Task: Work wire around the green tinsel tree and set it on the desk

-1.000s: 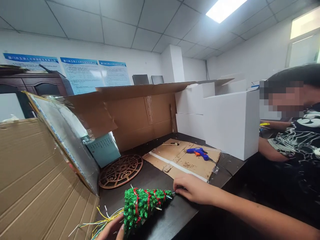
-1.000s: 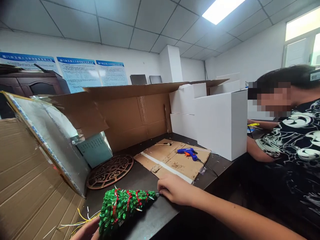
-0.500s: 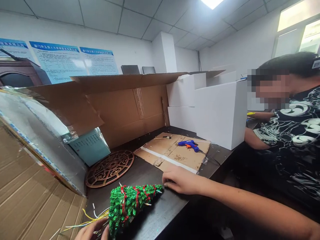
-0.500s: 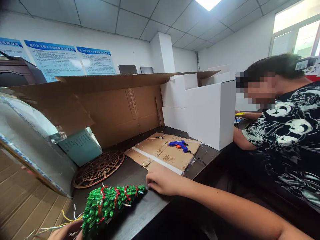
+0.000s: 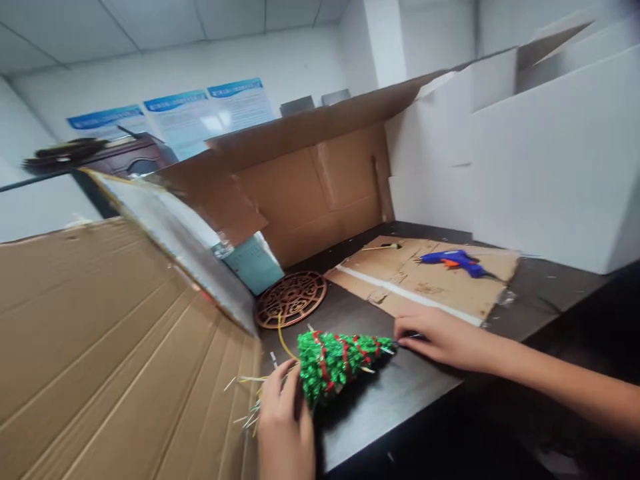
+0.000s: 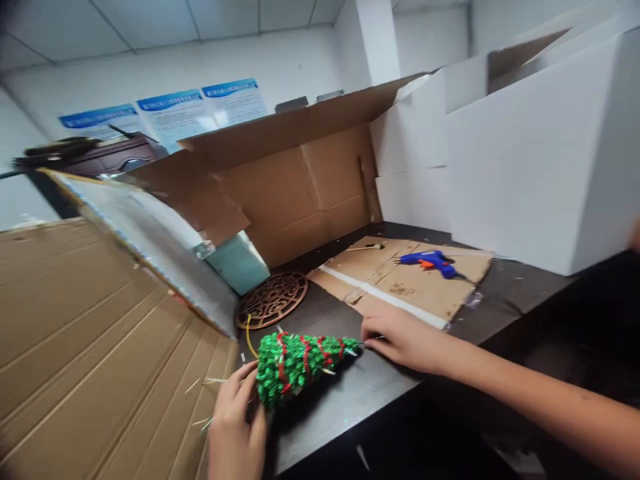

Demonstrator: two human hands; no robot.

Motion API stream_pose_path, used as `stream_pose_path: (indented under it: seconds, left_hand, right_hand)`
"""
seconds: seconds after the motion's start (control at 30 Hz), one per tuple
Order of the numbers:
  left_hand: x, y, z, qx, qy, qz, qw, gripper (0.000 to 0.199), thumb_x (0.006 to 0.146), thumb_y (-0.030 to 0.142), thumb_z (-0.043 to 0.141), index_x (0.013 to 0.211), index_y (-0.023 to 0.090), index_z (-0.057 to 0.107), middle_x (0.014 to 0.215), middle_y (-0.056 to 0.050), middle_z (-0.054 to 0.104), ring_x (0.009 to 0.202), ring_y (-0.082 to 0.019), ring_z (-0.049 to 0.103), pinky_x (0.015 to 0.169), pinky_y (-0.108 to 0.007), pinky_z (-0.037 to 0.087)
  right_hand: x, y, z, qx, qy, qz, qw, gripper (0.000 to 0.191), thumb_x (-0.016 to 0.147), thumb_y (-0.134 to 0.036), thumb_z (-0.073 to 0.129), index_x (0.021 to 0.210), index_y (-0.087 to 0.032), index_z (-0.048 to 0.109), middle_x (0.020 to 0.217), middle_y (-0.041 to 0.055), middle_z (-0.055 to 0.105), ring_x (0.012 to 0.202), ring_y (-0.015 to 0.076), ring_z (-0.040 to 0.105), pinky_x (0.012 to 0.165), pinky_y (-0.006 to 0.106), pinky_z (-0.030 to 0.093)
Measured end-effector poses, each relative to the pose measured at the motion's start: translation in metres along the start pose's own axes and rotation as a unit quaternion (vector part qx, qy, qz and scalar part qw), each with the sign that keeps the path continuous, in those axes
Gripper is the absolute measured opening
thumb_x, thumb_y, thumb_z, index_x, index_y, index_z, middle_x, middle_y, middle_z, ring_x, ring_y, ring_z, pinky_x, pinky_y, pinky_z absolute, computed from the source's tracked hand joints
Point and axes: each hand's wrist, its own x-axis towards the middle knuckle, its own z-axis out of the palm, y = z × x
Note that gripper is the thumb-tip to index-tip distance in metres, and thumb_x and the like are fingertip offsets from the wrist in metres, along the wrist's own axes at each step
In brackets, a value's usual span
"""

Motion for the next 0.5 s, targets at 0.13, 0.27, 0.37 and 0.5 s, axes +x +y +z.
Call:
stream_pose_path:
  seconds: [0.13,0.27,0.37,0.5]
  left_hand:
    - [-0.004,0.013,-0.002,-0.026,-0.01,-0.042,0.999,0.039,0.096,0.009,0.036,0.125,0.016,0.061,0.126,-0.013,0.056,0.118,-0.028,0.055,0.099,-0.044,0.052]
    - [-0.005,0.015,-0.007,-0.037,-0.017,-0.054,0.998,0.04,0.098,0.008,0.034,0.127,0.016,0.06,0.123,-0.013,0.058,0.117,-0.026,0.056,0.099,-0.041,0.052]
    - [-0.007,0.01,-0.006,-0.03,0.012,-0.056,0.998,0.034,0.103,0.017,0.036,0.123,0.017,0.064,0.12,-0.013,0.059,0.114,-0.027,0.058,0.095,-0.043,0.053]
    - [-0.011,-0.004,0.005,-0.013,0.105,-0.078,0.991,0.031,0.104,0.037,0.046,0.11,0.019,0.07,0.113,-0.011,0.066,0.106,-0.032,0.063,0.092,-0.047,0.054]
  right_hand:
    - [0.0,-0.001,0.007,0.007,-0.012,0.004,1.0,0.025,0.101,-0.034,0.049,0.091,-0.02,0.067,0.094,0.0072,0.066,0.089,0.0188,0.061,0.081,0.031,0.046]
    - [-0.002,0.003,0.009,0.005,-0.006,0.025,1.0,0.021,0.098,-0.039,0.056,0.097,-0.023,0.069,0.101,0.0068,0.066,0.094,0.02,0.062,0.086,0.033,0.047]
    - [-0.004,0.006,0.006,-0.011,0.007,0.029,1.0,0.017,0.096,-0.037,0.059,0.098,-0.023,0.069,0.102,0.0062,0.066,0.096,0.0201,0.061,0.088,0.034,0.047]
    - [-0.003,0.004,0.005,0.015,0.02,0.024,0.999,0.012,0.095,-0.024,0.057,0.09,-0.02,0.067,0.098,0.0045,0.065,0.092,0.0171,0.061,0.085,0.03,0.047]
